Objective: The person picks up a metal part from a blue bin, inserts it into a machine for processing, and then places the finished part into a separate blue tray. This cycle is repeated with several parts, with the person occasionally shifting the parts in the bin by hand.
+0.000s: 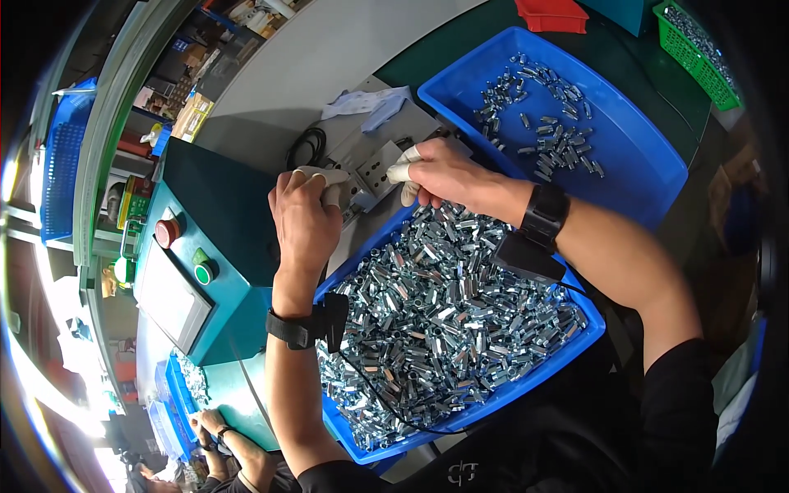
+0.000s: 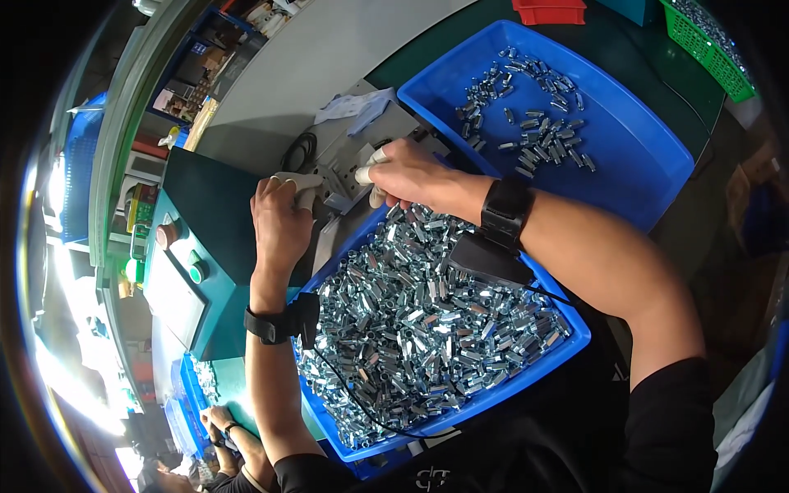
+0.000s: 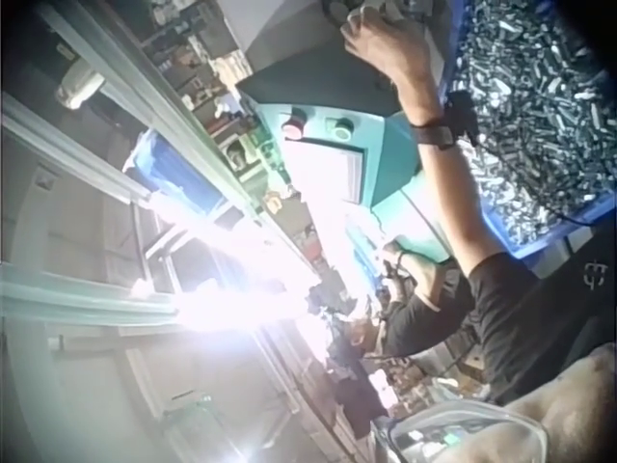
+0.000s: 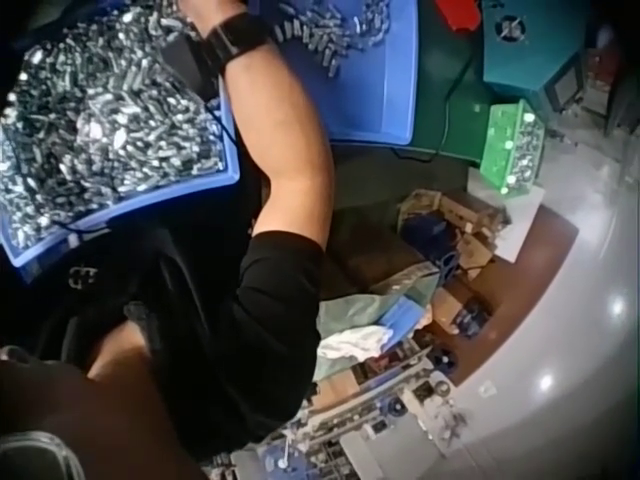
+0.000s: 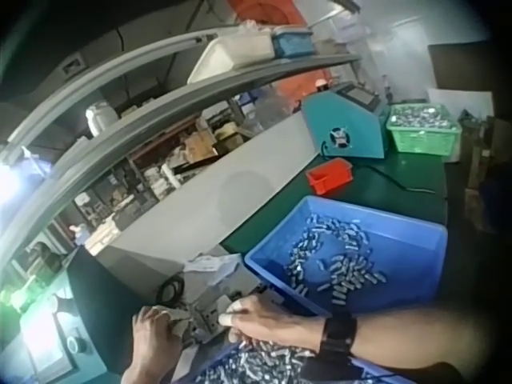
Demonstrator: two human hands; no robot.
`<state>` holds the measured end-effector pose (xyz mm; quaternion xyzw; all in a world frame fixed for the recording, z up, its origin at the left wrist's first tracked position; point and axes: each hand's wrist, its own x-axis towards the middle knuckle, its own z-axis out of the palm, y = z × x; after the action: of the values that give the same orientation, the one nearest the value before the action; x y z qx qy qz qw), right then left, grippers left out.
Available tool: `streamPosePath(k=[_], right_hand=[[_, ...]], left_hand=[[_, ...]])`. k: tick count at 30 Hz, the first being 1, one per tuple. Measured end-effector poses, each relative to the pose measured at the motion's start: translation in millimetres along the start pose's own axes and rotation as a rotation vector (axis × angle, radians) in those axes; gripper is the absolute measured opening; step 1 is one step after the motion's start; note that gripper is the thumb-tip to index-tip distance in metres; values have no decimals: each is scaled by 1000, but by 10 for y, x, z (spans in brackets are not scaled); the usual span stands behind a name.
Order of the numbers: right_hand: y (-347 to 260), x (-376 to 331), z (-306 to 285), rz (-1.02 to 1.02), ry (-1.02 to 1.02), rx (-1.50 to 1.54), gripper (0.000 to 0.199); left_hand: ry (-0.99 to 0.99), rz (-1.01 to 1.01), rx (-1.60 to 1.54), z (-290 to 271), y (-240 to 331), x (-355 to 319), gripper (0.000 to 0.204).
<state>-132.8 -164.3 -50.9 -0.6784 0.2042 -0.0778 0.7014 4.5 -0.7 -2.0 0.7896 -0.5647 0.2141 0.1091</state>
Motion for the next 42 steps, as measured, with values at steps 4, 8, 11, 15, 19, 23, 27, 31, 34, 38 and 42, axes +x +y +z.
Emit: streamPosePath(k=[4,8,11,15,19,23,27,31,34,38,42], right_hand=[[29,-20,-58,-177,-44,36,19],[54,21,-31,-211,-185,231,27],[56,52,8,-215,-276,295,32],[65,125,22,-253,-335,248,33],[-9,86,142,-215,-382,80,28],[-97,1,290,-388,-338,-390,21],[-86,-18,462,-655,-237,-705,15],[-74,-13,480,-721,-194,-765,14],[-33,29,408,-752,-187,-741,14],[49,93,348,-762,-191,-696,13],[77,107,329,-687,-176,-544,13]], left_hand=[[80,54,-18,-192,237,-114,19],[-29,-131,-398,-333,495,-620,18],[-307,-157,-406,-255,592,-937,19],[-345,-257,-479,-234,624,-1035,22],[-314,-208,-423,-233,560,-1153,25],[-363,-206,-454,-250,516,-1182,26],[-346,-204,-472,-227,530,-1187,26],[-357,-198,-499,-255,530,-1092,25],[-353,-166,-503,-230,528,-1107,24],[-385,-149,-479,-150,525,-1076,21],[-388,-160,-536,-146,567,-1067,21]])
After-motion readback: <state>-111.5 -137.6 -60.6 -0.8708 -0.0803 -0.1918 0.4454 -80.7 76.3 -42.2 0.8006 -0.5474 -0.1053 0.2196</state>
